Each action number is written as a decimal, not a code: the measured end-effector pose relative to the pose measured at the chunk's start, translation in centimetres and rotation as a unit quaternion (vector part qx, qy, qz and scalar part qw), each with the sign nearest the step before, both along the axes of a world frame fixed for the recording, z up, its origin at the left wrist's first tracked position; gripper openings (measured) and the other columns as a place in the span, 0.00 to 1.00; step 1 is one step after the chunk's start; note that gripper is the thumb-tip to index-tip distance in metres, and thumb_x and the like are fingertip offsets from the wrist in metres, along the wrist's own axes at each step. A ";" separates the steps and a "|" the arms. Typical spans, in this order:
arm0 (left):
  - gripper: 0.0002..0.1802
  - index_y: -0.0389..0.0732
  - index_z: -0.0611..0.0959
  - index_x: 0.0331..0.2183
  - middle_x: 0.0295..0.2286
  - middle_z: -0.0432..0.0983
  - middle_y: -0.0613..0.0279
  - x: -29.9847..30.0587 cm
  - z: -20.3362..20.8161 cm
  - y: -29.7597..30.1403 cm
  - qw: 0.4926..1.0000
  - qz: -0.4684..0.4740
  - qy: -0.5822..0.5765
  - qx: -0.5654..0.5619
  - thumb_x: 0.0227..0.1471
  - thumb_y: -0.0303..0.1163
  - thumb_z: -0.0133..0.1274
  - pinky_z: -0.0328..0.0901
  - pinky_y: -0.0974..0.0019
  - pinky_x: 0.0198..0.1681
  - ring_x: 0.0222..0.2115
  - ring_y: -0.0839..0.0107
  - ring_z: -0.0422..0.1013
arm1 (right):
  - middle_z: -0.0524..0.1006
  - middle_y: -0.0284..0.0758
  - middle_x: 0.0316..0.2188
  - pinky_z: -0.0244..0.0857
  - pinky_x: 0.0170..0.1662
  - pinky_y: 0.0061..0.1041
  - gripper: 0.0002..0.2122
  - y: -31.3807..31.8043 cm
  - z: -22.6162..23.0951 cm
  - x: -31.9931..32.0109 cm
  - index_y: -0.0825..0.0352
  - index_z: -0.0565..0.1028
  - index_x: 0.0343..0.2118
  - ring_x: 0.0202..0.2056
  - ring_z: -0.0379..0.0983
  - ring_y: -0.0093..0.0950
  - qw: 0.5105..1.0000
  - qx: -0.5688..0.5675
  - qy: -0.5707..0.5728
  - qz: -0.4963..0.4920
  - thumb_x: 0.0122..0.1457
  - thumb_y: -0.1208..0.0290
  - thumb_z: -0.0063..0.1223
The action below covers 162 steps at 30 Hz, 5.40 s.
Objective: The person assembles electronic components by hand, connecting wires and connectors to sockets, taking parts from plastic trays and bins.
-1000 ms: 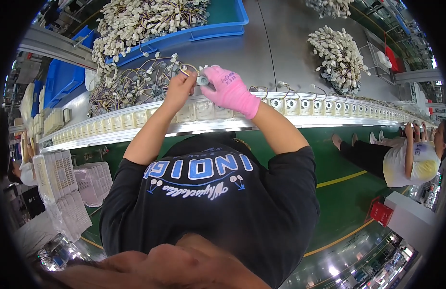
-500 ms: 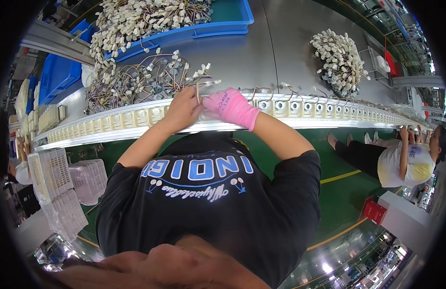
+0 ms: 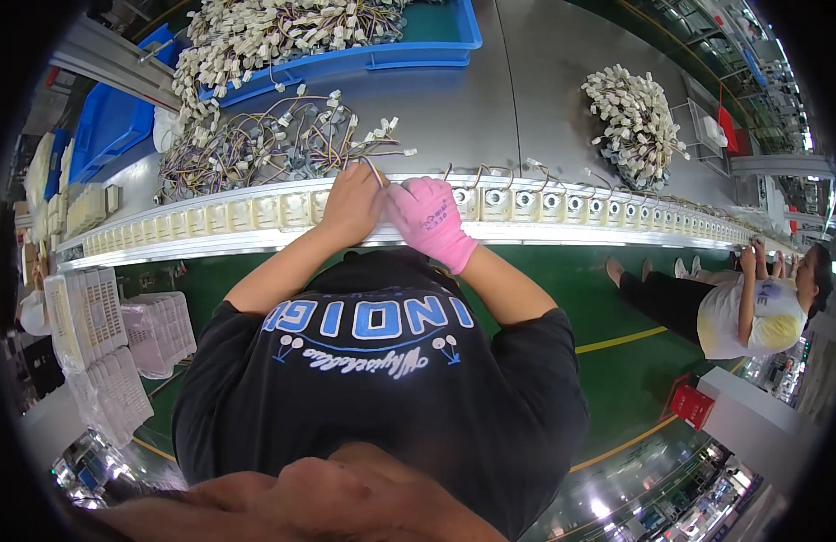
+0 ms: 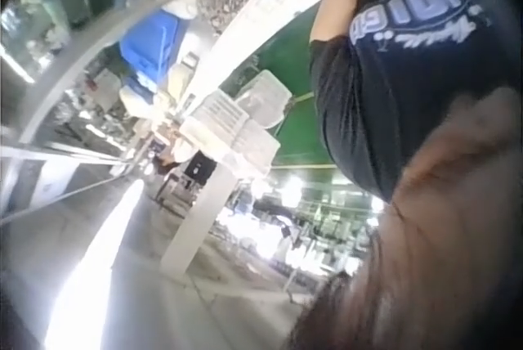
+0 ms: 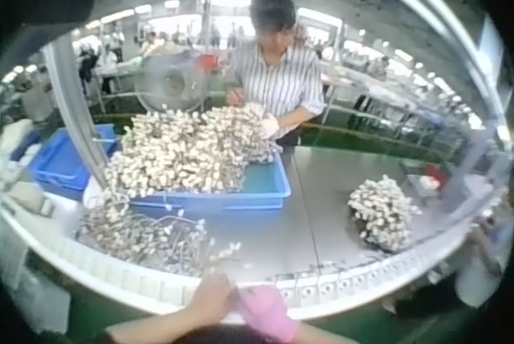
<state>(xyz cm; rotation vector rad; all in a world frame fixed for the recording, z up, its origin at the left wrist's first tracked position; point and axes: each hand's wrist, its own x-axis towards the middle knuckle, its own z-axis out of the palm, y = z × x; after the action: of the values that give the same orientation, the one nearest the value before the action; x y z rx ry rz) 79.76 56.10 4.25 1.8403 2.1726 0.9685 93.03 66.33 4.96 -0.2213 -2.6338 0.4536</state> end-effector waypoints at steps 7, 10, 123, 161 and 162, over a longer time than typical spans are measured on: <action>0.09 0.38 0.74 0.29 0.29 0.65 0.56 0.1 0.1 0.2 1.000 0.004 -0.001 -0.015 0.40 0.27 0.50 0.56 0.58 0.36 0.35 0.57 0.61 | 0.68 0.35 0.25 0.59 0.34 0.35 0.09 -0.4 -0.1 0.1 0.63 0.72 0.31 0.30 0.67 0.35 0.999 -0.005 0.027 -0.022 0.44 0.72 0.54; 0.09 0.38 0.74 0.29 0.29 0.65 0.56 0.1 0.0 0.1 1.000 0.013 0.005 -0.017 0.39 0.28 0.51 0.56 0.58 0.36 0.34 0.57 0.62 | 0.68 0.35 0.26 0.59 0.34 0.35 0.09 -0.8 0.2 0.0 0.63 0.72 0.30 0.31 0.67 0.35 0.999 -0.035 0.018 -0.032 0.43 0.72 0.54; 0.27 0.30 0.73 0.41 0.30 0.75 0.51 -13.8 3.6 1.7 0.718 -0.009 -0.691 -0.081 0.60 0.43 0.27 0.65 0.61 0.41 0.32 0.61 0.72 | 0.69 0.35 0.22 0.61 0.26 0.25 0.11 7.6 7.6 -13.3 0.68 0.69 0.36 0.20 0.65 0.27 0.990 -0.138 -0.032 0.002 0.53 0.67 0.46; 0.09 0.37 0.73 0.29 0.29 0.67 0.54 -3.8 0.0 -3.2 1.000 -0.018 0.014 0.018 0.40 0.26 0.51 0.58 0.57 0.38 0.35 0.57 0.63 | 0.67 0.37 0.27 0.58 0.33 0.35 0.13 -3.8 1.1 -3.4 0.65 0.71 0.34 0.31 0.66 0.36 1.000 -0.004 -0.016 0.017 0.44 0.71 0.54; 0.09 0.37 0.73 0.29 0.29 0.67 0.54 -3.7 0.1 -3.4 1.000 -0.008 0.004 0.008 0.39 0.27 0.51 0.58 0.58 0.38 0.35 0.57 0.63 | 0.67 0.37 0.28 0.58 0.33 0.35 0.12 -4.0 1.0 -3.4 0.65 0.71 0.34 0.31 0.66 0.36 1.000 -0.007 -0.014 -0.006 0.43 0.71 0.54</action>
<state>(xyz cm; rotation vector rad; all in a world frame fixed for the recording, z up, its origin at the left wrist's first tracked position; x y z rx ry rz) 76.05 52.73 4.31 1.8687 2.1566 0.9788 89.65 62.33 5.93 -0.2490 -2.6552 0.4676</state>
